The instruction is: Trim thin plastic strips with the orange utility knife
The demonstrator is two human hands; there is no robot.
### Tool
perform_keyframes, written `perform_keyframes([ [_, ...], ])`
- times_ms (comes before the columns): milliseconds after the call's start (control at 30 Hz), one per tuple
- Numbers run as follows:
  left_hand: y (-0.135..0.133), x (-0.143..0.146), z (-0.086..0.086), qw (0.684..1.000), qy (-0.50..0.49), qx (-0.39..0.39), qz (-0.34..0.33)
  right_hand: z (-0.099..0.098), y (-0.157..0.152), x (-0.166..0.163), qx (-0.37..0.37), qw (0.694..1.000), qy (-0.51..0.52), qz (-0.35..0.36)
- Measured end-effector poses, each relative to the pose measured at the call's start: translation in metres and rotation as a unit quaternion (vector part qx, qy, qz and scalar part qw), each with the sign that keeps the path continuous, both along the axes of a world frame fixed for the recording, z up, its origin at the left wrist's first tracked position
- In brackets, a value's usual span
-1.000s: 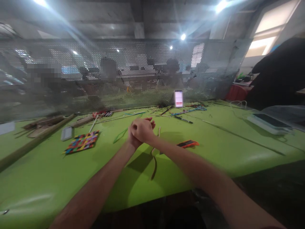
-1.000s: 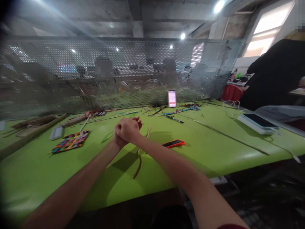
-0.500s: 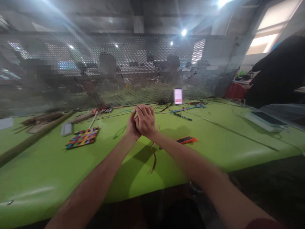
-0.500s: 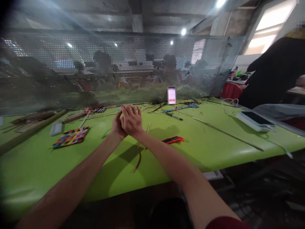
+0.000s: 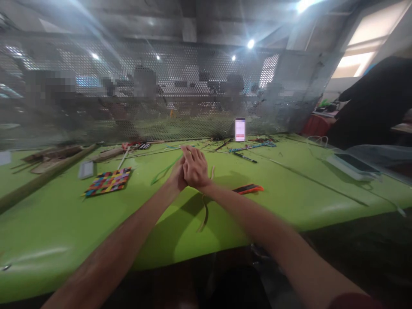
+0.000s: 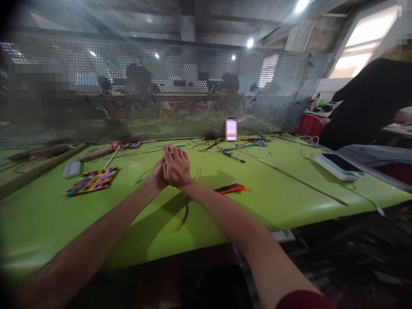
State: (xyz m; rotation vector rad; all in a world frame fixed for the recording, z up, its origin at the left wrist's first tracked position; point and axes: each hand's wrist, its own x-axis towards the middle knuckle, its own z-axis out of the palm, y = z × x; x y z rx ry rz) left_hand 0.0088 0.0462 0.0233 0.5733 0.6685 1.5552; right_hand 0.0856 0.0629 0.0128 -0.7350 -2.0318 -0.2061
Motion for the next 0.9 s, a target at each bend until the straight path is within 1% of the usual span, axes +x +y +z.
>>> perform_keyframes([
  [200, -0.005, 0.004, 0.001, 1.0, 0.005, -0.001, 0.0, -0.001, -0.006, 0.003, -0.014, 1.0, -0.009, -0.008],
  [333, -0.004, 0.004, -0.001, 1.0, 0.006, -0.012, -0.016, -0.001, -0.005, 0.004, -0.018, 1.0, -0.016, -0.019],
  [500, 0.002, -0.001, -0.005, 0.999, -0.007, -0.018, -0.032, -0.001, -0.001, 0.0, -0.039, 0.999, 0.019, -0.007],
  [567, 0.005, -0.003, -0.003, 0.999, -0.02, -0.005, -0.031, 0.001, 0.002, -0.002, -0.044, 0.998, 0.04, 0.012],
  [667, 0.008, -0.01, 0.0, 0.999, -0.04, 0.005, -0.026, 0.008, 0.014, -0.005, -0.059, 0.991, 0.094, 0.068],
  [733, 0.01, -0.015, 0.002, 0.999, -0.049, -0.016, -0.016, 0.015, 0.027, -0.003, -0.105, 0.972, 0.174, 0.117],
  [800, 0.012, -0.018, 0.004, 0.997, -0.06, -0.037, 0.005, 0.021, 0.04, 0.002, -0.172, 0.938, 0.252, 0.163],
  [833, 0.013, -0.02, 0.005, 0.997, -0.065, -0.038, 0.013, 0.023, 0.045, 0.006, -0.192, 0.926, 0.27, 0.18],
  [867, 0.013, -0.021, 0.005, 0.997, -0.069, -0.034, 0.018, 0.024, 0.049, 0.01, -0.192, 0.925, 0.266, 0.19],
  [900, 0.013, -0.022, 0.006, 0.997, -0.072, -0.03, 0.021, 0.024, 0.051, 0.014, -0.176, 0.935, 0.239, 0.194],
])
